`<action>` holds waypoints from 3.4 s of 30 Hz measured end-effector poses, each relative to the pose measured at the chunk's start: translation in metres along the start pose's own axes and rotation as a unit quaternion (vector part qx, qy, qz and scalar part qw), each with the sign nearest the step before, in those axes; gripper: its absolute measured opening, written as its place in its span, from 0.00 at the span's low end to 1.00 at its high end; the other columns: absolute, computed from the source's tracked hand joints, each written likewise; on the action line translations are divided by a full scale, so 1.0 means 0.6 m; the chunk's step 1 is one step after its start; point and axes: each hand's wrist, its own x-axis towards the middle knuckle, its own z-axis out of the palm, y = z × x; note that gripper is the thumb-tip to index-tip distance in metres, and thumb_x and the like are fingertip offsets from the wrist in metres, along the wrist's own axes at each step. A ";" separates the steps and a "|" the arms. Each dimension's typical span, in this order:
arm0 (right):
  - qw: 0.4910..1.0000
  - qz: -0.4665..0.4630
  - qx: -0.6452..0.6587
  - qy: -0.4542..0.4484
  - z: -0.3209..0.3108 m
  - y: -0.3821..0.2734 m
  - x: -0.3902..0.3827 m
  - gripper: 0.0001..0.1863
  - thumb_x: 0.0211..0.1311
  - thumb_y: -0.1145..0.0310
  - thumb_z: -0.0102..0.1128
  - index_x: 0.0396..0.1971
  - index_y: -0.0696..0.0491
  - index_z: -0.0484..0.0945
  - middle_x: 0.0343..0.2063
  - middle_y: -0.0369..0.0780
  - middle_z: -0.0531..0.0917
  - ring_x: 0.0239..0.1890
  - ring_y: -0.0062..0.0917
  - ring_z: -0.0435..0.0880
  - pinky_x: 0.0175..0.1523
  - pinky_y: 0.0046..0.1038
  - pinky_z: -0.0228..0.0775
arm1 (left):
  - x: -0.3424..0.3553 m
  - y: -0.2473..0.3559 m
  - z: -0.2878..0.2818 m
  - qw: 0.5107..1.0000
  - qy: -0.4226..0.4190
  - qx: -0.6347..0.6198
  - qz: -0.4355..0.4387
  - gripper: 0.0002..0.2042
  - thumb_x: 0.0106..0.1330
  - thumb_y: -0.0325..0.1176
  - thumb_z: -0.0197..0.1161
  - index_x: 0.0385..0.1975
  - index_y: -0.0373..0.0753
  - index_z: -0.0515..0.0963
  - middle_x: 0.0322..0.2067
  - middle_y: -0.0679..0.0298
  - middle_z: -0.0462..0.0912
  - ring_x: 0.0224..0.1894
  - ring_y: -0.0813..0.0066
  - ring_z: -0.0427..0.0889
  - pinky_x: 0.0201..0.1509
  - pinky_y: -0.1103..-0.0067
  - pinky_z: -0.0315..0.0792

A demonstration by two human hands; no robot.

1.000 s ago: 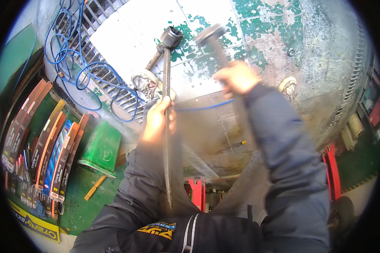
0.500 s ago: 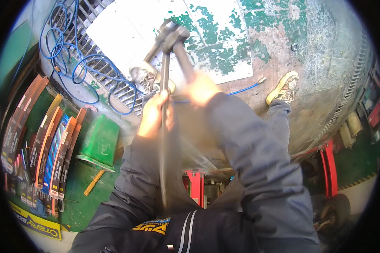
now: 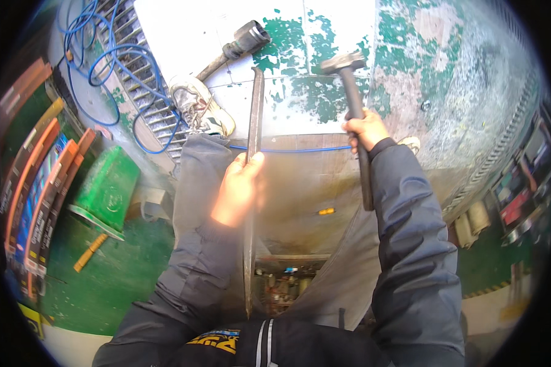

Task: The person repeatedly strikes a long metal bar with a hammer while holding the bar steady with the other hand. The action is continuous and focused on the same object throughout the clip.

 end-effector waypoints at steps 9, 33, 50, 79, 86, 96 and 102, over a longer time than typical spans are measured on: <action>0.957 0.121 -0.169 0.201 -0.054 -0.074 0.077 0.23 0.62 0.64 0.71 0.52 0.60 0.77 0.32 0.44 0.84 0.25 0.33 0.87 0.25 0.36 0.81 | -0.006 0.002 -0.023 1.000 -0.024 -0.015 0.006 0.17 0.81 0.44 0.56 0.47 0.33 0.69 0.18 0.67 0.72 0.12 0.77 0.72 0.16 0.75 0.70; 0.502 -0.356 -0.770 0.168 0.161 -0.192 0.191 0.30 0.66 0.75 0.59 0.68 0.41 0.72 0.57 0.35 0.80 0.66 0.36 0.73 0.77 0.50 0.56 | -0.008 -0.033 0.032 0.990 -0.036 0.139 -0.010 0.21 0.79 0.44 0.57 0.48 0.26 0.69 0.18 0.60 0.76 0.16 0.68 0.80 0.21 0.69 0.75; 0.889 -0.104 -0.265 0.358 -0.044 0.072 0.151 0.45 0.52 0.58 0.81 0.65 0.64 0.66 0.58 0.58 0.78 0.63 0.51 0.78 0.67 0.42 0.71 | 0.026 -0.096 0.199 0.978 -0.020 0.200 -0.053 0.17 0.81 0.44 0.56 0.49 0.34 0.68 0.18 0.67 0.73 0.12 0.77 0.73 0.17 0.76 0.71; 0.949 0.087 0.287 -0.095 -0.205 0.099 -0.053 0.16 0.67 0.68 0.66 0.50 0.52 0.73 0.35 0.40 0.82 0.24 0.25 0.81 0.25 0.33 0.77 | 0.023 -0.069 0.345 0.983 0.062 0.169 -0.026 0.13 0.80 0.45 0.57 0.43 0.41 0.69 0.19 0.67 0.73 0.11 0.77 0.69 0.14 0.76 0.65; 0.950 0.100 0.290 -0.061 -0.177 0.117 -0.044 0.15 0.65 0.69 0.67 0.48 0.50 0.74 0.28 0.35 0.75 0.21 0.23 0.77 0.23 0.33 0.74 | 0.039 -0.040 0.322 0.982 0.058 0.177 -0.015 0.12 0.81 0.43 0.57 0.44 0.40 0.70 0.19 0.68 0.72 0.12 0.79 0.70 0.14 0.78 0.65; 0.953 0.053 0.294 -0.044 -0.165 0.083 -0.063 0.16 0.64 0.71 0.67 0.48 0.53 0.72 0.33 0.37 0.79 0.28 0.26 0.83 0.28 0.32 0.78 | 0.050 -0.024 0.311 0.982 0.060 0.176 -0.034 0.12 0.79 0.46 0.59 0.45 0.43 0.74 0.18 0.68 0.74 0.12 0.77 0.69 0.17 0.77 0.65; 0.970 0.011 0.242 0.021 -0.103 0.052 -0.122 0.18 0.65 0.72 0.67 0.51 0.56 0.71 0.32 0.38 0.80 0.23 0.22 0.81 0.25 0.26 0.76 | 0.055 -0.033 0.312 0.983 0.066 0.170 -0.018 0.12 0.79 0.45 0.58 0.44 0.43 0.74 0.19 0.68 0.74 0.12 0.77 0.69 0.17 0.77 0.64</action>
